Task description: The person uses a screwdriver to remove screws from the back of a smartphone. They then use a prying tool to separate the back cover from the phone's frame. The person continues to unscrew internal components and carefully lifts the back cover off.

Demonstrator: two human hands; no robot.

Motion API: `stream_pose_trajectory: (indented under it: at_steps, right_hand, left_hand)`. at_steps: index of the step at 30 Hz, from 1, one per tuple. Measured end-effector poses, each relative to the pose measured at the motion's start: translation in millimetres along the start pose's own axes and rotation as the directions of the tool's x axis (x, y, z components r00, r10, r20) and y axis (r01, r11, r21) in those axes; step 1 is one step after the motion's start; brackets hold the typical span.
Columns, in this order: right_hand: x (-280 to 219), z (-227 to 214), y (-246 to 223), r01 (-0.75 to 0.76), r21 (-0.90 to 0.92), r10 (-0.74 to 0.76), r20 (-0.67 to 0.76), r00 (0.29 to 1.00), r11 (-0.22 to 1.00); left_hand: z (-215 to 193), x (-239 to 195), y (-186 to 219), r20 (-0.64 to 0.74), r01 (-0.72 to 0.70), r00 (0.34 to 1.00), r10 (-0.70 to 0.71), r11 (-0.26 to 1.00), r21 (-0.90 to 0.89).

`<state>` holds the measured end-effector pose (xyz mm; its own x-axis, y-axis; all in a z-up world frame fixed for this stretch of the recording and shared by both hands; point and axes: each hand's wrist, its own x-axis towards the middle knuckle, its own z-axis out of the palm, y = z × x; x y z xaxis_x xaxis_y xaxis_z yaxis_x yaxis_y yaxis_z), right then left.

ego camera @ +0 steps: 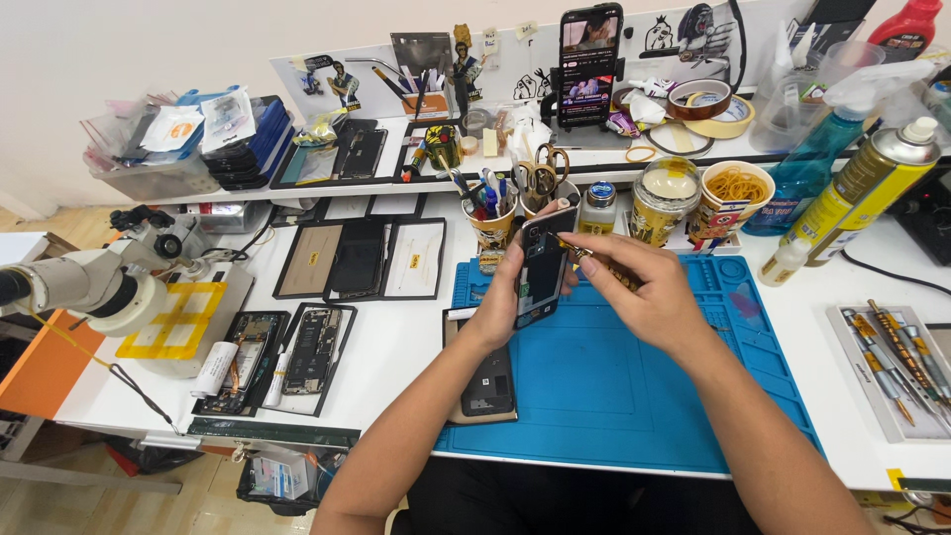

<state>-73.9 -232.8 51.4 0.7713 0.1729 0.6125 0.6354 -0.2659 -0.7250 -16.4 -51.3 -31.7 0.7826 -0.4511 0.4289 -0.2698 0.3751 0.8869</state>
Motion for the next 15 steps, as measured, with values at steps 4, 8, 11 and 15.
stream_pose_trajectory:
  at_steps: [4,8,11,15]
  right_hand:
    - [-1.0,-3.1,-0.7,-0.002,-0.028,0.002,0.008,1.000,1.000]
    - [-0.1,-4.6,0.3,0.021,-0.060,-0.020,0.011,1.000,0.998]
    - [-0.2,-4.5,2.1,0.030,-0.072,-0.029,0.008,1.000,0.997]
    - [0.6,-5.2,1.5,0.044,-0.080,-0.043,0.015,0.999,0.996]
  left_hand:
    - [-0.1,0.8,5.0,0.008,0.016,1.000,-0.017,0.995,0.099]
    - [1.3,1.3,6.5,0.030,-0.002,1.000,-0.004,0.979,0.203]
    - [2.0,1.1,9.6,0.032,0.017,0.999,-0.025,0.972,0.235]
    - [4.1,-0.9,17.0,0.014,0.015,1.000,-0.020,0.966,0.257]
